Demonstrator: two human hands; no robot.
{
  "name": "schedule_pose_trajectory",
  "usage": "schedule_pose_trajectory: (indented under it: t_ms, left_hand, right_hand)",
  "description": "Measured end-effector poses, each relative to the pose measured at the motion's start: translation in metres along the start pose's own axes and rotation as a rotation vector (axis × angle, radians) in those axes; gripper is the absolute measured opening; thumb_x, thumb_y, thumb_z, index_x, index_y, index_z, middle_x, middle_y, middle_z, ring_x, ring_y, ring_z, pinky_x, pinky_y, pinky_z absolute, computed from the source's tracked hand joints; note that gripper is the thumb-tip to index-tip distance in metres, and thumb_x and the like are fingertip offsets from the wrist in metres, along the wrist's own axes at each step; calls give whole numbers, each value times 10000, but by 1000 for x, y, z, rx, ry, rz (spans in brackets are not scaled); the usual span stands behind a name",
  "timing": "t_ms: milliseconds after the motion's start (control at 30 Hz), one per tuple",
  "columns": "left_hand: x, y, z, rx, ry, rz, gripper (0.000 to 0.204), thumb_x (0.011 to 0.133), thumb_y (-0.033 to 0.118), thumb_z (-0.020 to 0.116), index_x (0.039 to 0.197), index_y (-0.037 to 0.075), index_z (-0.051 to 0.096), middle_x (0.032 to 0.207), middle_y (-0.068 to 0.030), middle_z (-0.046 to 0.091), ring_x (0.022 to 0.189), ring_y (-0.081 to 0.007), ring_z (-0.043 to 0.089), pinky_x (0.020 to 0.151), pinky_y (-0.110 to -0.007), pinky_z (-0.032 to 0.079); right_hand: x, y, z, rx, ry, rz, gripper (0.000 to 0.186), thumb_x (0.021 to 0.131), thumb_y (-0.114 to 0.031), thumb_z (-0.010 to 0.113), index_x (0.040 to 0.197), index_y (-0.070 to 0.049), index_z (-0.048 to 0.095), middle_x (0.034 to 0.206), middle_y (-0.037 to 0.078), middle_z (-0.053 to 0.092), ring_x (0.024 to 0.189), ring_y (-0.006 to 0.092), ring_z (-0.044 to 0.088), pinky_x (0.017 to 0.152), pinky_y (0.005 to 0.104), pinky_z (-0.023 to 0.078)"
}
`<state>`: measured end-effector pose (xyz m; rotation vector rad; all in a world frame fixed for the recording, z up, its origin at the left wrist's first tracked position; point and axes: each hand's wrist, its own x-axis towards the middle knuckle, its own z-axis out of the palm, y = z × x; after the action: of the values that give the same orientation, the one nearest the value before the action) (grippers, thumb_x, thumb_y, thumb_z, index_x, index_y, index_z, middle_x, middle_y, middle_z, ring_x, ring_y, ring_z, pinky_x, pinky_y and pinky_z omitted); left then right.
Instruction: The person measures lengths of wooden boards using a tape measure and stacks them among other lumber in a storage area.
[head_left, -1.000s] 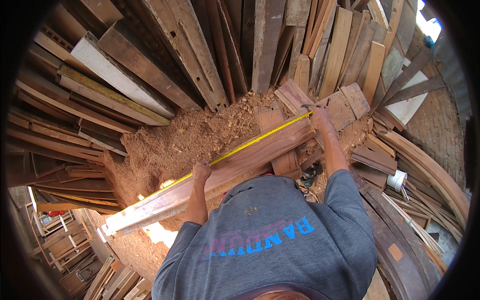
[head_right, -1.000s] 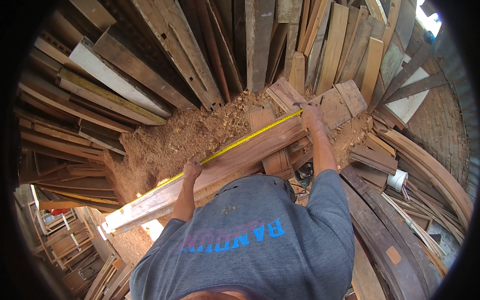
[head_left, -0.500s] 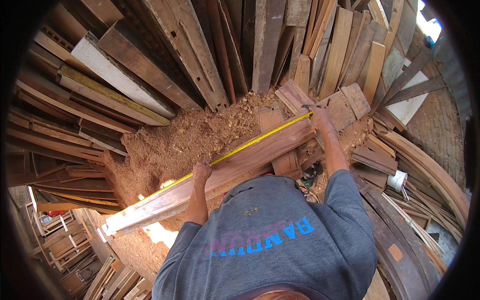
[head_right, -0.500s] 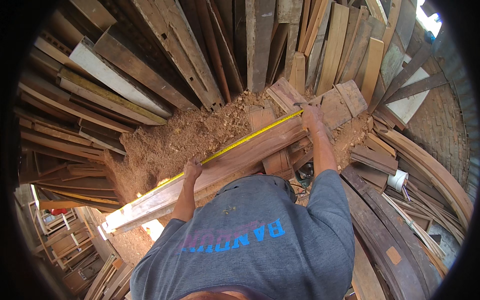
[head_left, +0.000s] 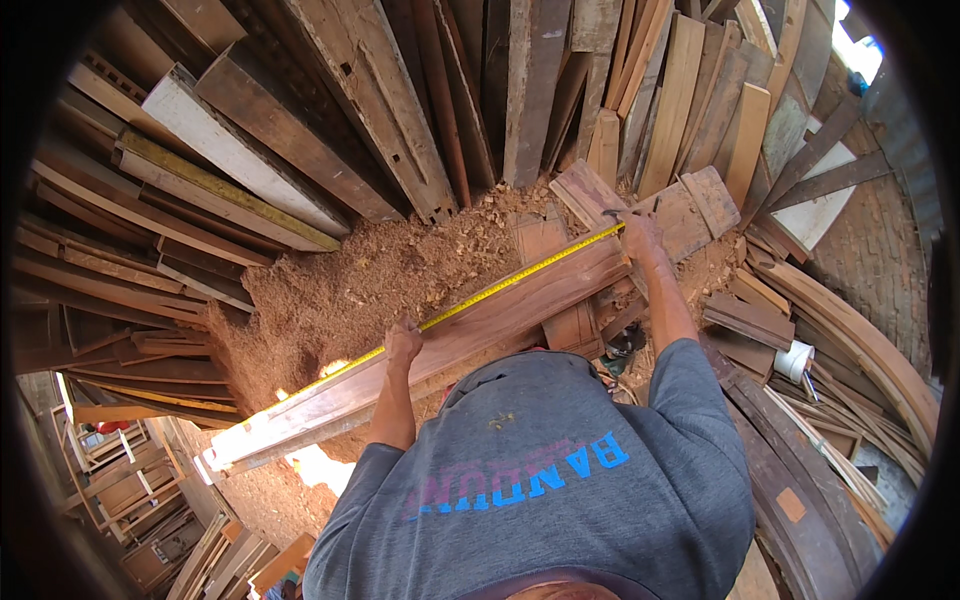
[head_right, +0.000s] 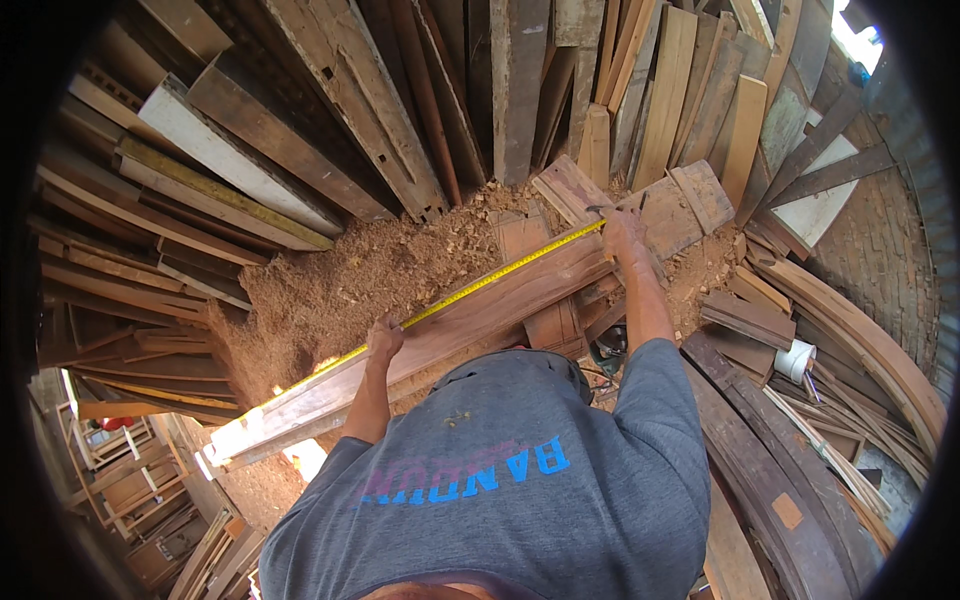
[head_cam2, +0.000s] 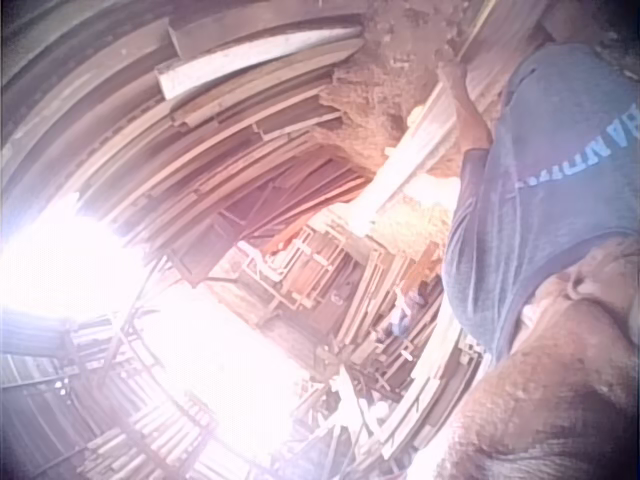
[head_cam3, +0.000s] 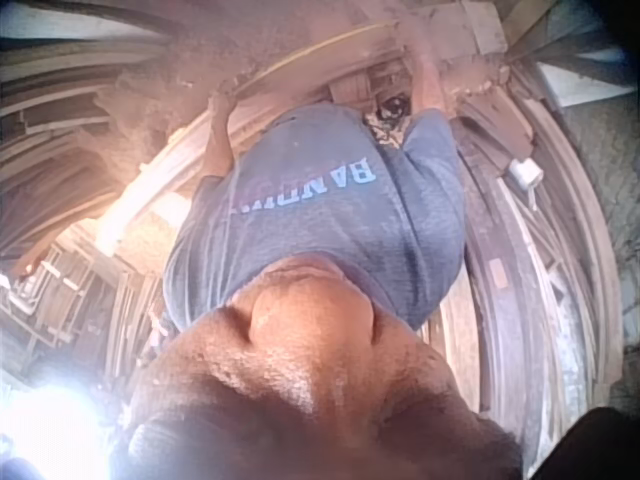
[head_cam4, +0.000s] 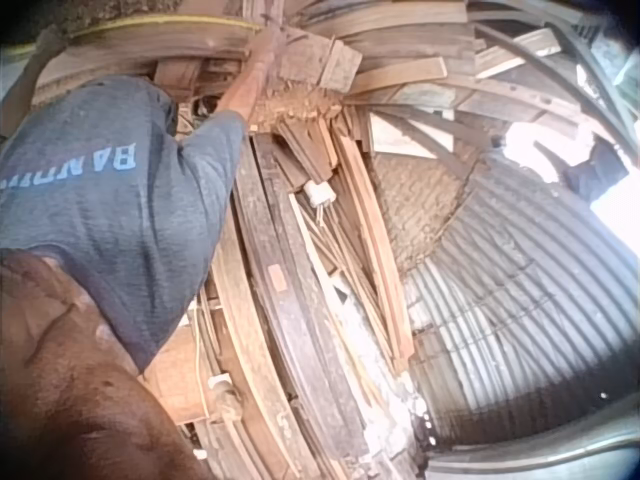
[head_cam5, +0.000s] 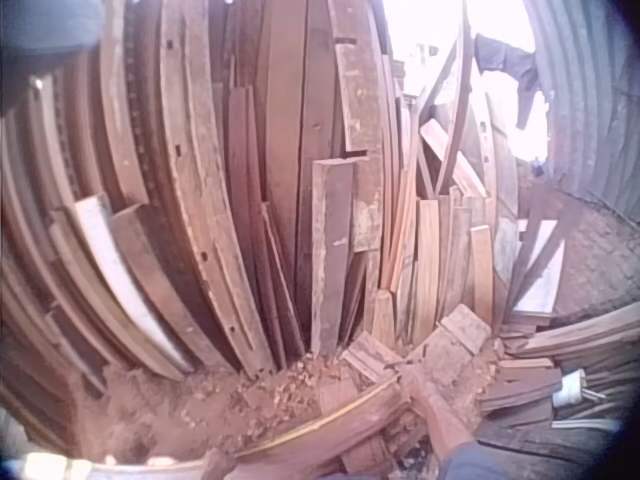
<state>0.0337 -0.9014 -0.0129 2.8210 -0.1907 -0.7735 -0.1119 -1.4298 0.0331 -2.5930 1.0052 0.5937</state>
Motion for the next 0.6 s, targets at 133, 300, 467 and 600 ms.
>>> schedule_pose_trajectory:
  t_ms: [133,300,467,600]
  left_hand:
    - [-2,1,-1,-11,23,-2,140,789,210,659,863,91,646,875,-173,692,901,-372,663,801,-487,503]
    - [-3,2,-2,-14,30,14,142,799,219,660,846,85,650,886,-187,689,902,-377,661,801,-482,506]
    - [-2,3,-3,12,12,-15,155,796,225,659,858,83,647,895,-182,690,913,-378,658,808,-484,501]
    - [-1,4,-3,17,5,-10,159,785,205,639,907,102,639,872,-142,701,909,-367,662,809,-487,495]
  right_hand:
    - [5,2,3,3,-10,3,432,883,-73,520,1296,-166,605,1370,144,520,1272,392,472,993,505,457]
    - [5,1,6,6,14,27,441,884,-66,517,1301,-180,602,1378,131,516,1292,389,457,1009,504,449]
    - [5,0,3,24,-21,31,463,874,-48,536,1309,-192,600,1390,132,508,1315,388,439,1018,502,443]
    - [6,3,8,14,6,37,463,871,-46,545,1306,-191,601,1383,135,513,1307,381,447,1012,502,445]
